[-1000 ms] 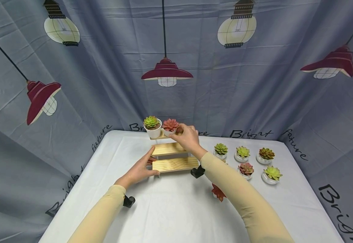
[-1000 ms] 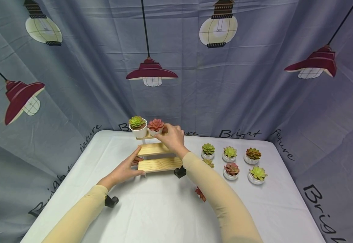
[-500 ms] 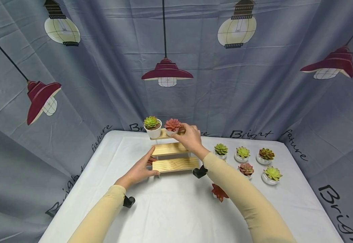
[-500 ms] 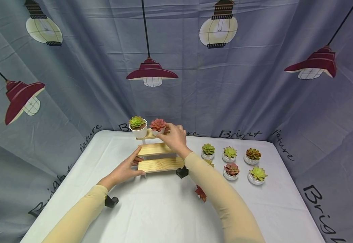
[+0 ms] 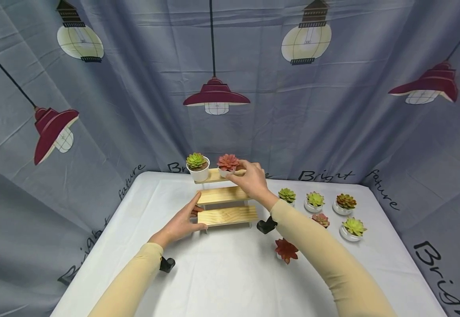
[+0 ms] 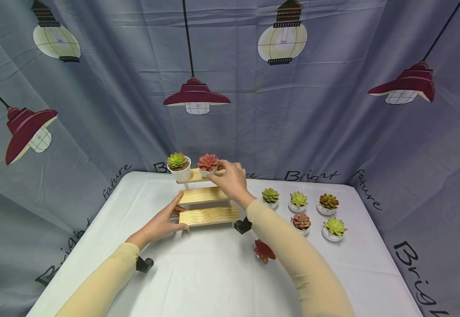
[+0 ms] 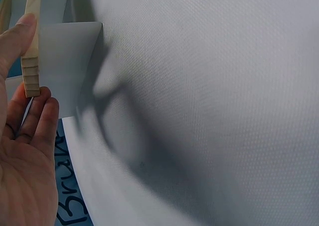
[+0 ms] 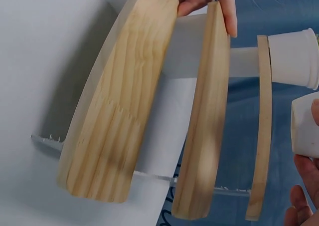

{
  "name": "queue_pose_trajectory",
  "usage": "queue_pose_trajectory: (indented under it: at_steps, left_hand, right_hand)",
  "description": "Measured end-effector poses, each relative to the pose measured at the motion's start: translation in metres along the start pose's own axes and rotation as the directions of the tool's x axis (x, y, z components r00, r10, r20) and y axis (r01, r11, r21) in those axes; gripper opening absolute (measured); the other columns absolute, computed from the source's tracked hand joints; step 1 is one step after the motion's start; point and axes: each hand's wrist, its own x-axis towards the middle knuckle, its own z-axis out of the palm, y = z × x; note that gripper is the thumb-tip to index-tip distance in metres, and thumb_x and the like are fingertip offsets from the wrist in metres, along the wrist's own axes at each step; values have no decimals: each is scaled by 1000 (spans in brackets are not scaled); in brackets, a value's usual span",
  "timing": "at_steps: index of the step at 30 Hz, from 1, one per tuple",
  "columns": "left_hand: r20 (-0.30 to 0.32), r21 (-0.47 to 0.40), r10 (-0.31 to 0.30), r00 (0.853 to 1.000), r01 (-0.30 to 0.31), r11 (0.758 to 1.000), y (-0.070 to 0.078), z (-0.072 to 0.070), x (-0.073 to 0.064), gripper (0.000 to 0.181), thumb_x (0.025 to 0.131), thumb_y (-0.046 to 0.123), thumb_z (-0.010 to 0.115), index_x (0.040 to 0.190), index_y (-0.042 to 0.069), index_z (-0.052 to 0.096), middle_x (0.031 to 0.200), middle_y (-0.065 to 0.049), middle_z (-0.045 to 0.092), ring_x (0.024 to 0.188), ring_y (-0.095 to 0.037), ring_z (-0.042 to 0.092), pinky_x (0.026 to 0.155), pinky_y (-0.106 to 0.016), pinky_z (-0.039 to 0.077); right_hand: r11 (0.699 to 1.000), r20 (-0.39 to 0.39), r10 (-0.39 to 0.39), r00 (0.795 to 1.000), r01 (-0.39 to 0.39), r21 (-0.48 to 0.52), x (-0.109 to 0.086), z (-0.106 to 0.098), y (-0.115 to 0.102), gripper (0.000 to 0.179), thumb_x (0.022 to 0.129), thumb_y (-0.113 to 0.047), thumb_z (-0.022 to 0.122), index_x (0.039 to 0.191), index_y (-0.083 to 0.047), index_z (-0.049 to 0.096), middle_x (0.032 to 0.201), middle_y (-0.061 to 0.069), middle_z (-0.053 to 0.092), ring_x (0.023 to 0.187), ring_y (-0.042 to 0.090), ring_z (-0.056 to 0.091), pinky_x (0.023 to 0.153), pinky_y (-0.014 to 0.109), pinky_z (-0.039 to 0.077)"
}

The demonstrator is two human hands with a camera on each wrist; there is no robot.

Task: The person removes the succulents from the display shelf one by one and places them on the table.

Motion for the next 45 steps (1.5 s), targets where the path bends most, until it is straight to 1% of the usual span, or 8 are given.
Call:
queue_pose_trajectory:
  at_steps: [6, 13, 18, 20, 24, 34, 42, 45]
  left_hand:
    - [-1, -3, -2, 1000, 2, 1000, 0, 1, 0, 116, 86, 21, 87, 166, 33, 4, 143, -16, 51, 127, -29, 56, 108, -45, 43]
    - [-6, -8, -17, 1000, 17, 1000, -1, 1, -1, 115, 86, 21, 87, 166, 35, 5, 140, -12, 53, 127, -31, 57, 109, -47, 42]
    - [-8, -8, -16, 1000, 16, 1000, 1, 2, -2, 115, 85, 21, 87, 166, 35, 5, 141, -13, 53, 127, -30, 56, 109, -46, 43]
    - [-11, -10, -9, 1000, 9, 1000, 1, 2, -2, 115, 85, 21, 87, 166, 32, 5, 140, -13, 53, 127, -30, 57, 108, -46, 43]
    - [-18, -7, -6, 1000, 6, 1000, 1, 2, -2, 116, 85, 21, 87, 166, 31, 6, 139, -13, 54, 125, -30, 57, 108, -46, 43]
    - [-16, -7, -8, 1000, 8, 1000, 1, 2, -1, 116, 85, 21, 88, 166, 31, 7, 138, -12, 54, 125, -30, 57, 108, -46, 43]
    - [-11, -7, -11, 1000, 11, 1000, -1, 2, -1, 116, 85, 22, 87, 166, 34, 6, 138, -11, 54, 126, -31, 57, 108, -48, 43]
    - [-12, -10, -6, 1000, 6, 1000, -1, 2, -1, 115, 85, 22, 87, 166, 33, 7, 138, -11, 54, 125, -31, 57, 108, -49, 43]
  right_hand:
    - [1000, 5, 7, 1000, -7, 4, -6, -10, 1, 72, 87, -51, 77, 146, -14, 57, 132, 5, 65, 134, 30, 40, 110, 53, 31]
    - [999, 8, 15, 1000, -15, 52, -13, -25, 4, 68, 88, -48, 79, 143, -14, 58, 126, 1, 67, 133, 28, 40, 112, 54, 26]
    - [998, 8, 34, 999, -34, 56, -20, -37, 14, 74, 88, -49, 78, 148, -12, 53, 129, 4, 65, 135, 31, 38, 112, 57, 27]
    - [997, 2, 52, 999, -52, 57, -23, -41, 19, 77, 88, -51, 78, 149, -12, 52, 131, 5, 64, 137, 32, 37, 111, 58, 28]
    - [994, 1, 82, 997, -82, 68, -29, -50, 30, 82, 87, -53, 78, 152, -13, 48, 135, 6, 60, 139, 33, 35, 109, 60, 32]
    - [991, -5, 118, 993, -118, 56, -48, -74, 43, 86, 88, -50, 79, 155, -9, 44, 142, 15, 53, 139, 35, 36, 106, 60, 37]
    - [991, -1, 130, 992, -129, 32, -64, -86, 57, 91, 87, -55, 77, 156, -8, 41, 145, 17, 48, 137, 38, 37, 102, 61, 40]
    - [991, 1, 128, 992, -128, 38, -70, -90, 61, 92, 87, -56, 77, 156, -8, 41, 144, 16, 49, 140, 38, 34, 103, 63, 39]
